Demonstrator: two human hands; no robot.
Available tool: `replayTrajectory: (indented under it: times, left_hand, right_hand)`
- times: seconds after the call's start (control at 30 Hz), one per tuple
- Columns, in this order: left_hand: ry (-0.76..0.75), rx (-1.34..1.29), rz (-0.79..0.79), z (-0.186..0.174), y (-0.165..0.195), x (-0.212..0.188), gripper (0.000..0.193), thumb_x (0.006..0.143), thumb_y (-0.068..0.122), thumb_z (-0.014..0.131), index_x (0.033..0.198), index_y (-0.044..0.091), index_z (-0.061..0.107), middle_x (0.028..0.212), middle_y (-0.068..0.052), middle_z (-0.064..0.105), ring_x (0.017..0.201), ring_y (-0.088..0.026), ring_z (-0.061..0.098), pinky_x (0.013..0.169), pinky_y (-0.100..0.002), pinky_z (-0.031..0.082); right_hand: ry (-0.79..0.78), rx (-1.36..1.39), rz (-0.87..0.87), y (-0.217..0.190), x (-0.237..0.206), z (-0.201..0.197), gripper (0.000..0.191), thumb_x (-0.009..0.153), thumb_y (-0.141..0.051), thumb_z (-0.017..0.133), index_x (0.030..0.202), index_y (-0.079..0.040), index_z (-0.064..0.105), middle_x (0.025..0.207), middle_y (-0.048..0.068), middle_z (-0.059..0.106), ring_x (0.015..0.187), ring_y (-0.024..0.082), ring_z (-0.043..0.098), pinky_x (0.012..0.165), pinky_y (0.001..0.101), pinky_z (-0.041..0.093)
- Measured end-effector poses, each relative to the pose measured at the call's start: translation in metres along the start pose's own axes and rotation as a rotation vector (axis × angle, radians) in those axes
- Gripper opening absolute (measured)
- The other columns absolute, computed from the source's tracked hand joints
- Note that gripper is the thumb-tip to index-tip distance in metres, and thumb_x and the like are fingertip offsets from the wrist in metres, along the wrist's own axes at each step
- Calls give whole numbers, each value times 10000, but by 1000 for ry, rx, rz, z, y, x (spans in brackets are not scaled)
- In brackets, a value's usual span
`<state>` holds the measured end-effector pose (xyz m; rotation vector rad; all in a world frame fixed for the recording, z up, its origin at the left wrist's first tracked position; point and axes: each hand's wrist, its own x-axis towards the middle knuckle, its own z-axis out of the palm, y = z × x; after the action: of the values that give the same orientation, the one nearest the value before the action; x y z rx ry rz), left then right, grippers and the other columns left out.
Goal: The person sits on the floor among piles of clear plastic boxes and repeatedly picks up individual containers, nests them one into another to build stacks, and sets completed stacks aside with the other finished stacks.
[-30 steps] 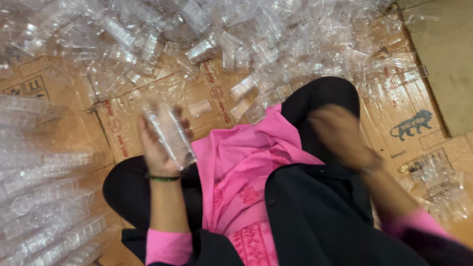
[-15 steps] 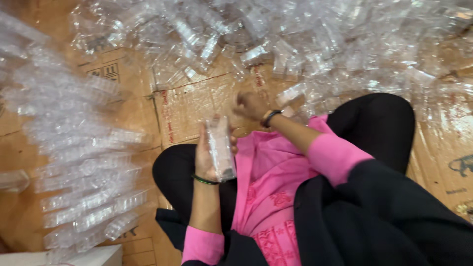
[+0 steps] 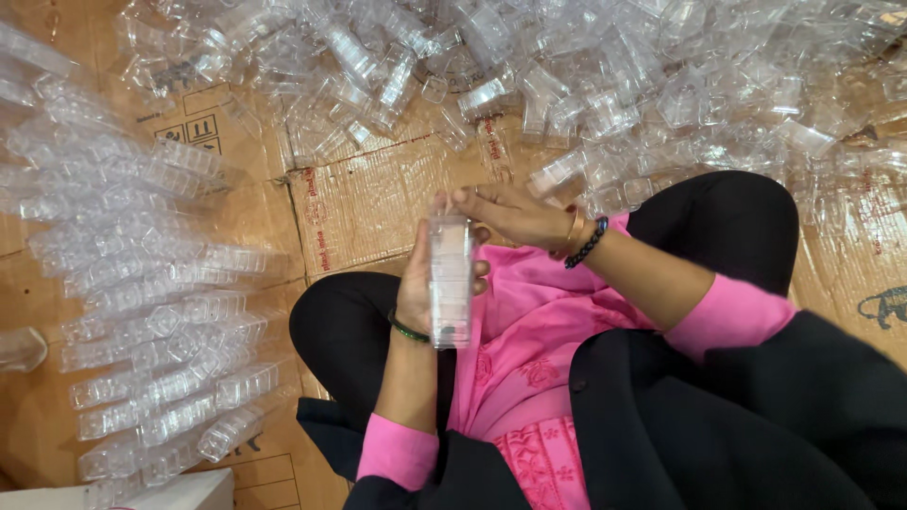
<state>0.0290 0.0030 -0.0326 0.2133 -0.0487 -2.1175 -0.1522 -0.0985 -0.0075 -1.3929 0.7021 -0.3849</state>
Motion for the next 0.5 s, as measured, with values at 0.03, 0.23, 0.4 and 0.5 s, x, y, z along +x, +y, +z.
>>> replayTrajectory:
  times: [0.03, 0.23, 0.4, 0.5]
  left_hand:
    - [-16, -10, 22, 0, -1, -1, 622, 1105, 583, 350, 1552, 153, 304, 1285, -156, 597, 915, -307, 691, 729, -411, 607]
    - [-68, 192, 409, 9, 11, -2, 510, 1134, 521, 357, 1617, 362, 312, 1311, -153, 583, 992, -299, 691, 778, -415, 613]
    - [229, 583, 805, 28, 17, -1, 516, 1140, 449, 368, 1622, 365, 203, 1399, -146, 547, 1107, -306, 643, 883, -446, 586]
    - [366, 743, 876, 39, 17, -10, 545, 1106, 449, 353, 1600, 292, 183, 1478, -133, 506, 1262, -326, 585, 1040, -489, 541]
  right_hand:
    - [-5, 18, -96, 2, -2, 2, 621, 1105, -557, 403, 1264, 1, 624, 1046, 95, 581, 833, 132, 496, 713, 296, 426]
    - [251, 123, -230, 15, -26, 43, 638, 1092, -468, 403, 1557, -36, 335, 1481, 141, 509, 1368, 181, 522, 1112, 346, 461]
    - [228, 177, -296, 23, -54, 91, 769, 885, -154, 772, 1472, -17, 294, 1383, 163, 486, 1241, 233, 562, 1023, 388, 509]
    - [299, 217, -291, 24, -54, 94, 659, 917, -76, 747, 1450, -8, 365, 1290, 160, 594, 1151, 226, 656, 1000, 372, 562]
